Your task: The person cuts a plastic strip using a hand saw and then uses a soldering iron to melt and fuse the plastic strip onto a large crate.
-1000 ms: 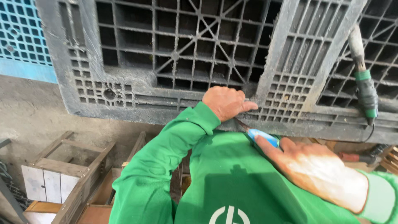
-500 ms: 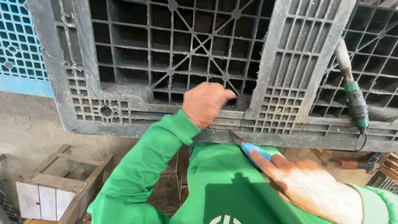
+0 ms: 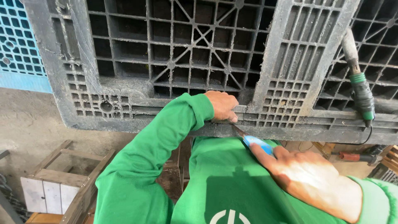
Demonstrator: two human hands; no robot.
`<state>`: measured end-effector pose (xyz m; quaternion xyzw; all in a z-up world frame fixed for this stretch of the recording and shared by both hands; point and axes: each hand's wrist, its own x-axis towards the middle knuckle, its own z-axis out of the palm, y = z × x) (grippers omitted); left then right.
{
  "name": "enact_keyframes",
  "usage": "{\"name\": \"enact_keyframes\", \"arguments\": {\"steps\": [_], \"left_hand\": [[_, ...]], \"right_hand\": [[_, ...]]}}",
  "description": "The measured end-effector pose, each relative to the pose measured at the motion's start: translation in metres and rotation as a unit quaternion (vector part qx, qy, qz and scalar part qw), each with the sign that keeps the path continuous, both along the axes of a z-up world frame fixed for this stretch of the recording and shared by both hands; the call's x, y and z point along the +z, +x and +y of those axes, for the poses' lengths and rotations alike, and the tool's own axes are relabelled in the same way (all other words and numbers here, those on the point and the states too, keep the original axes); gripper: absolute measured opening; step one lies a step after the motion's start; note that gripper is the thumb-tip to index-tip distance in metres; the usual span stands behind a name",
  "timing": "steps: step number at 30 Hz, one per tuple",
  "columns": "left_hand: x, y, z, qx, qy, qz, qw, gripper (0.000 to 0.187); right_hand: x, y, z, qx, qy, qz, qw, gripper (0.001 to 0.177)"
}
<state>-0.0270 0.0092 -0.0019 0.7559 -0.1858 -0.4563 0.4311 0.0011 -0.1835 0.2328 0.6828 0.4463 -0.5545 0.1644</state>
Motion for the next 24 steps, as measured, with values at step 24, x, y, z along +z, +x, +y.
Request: {"name": "enact_keyframes", "arguments": {"steps": [24], "left_hand": [[0.022, 0.008, 0.016, -0.010, -0.012, 0.037, 0.999, 0.041]], "right_hand": [[0.010, 0.025, -0.004, -0.067, -0.104, 0.061, 0.991, 0.080]]}}
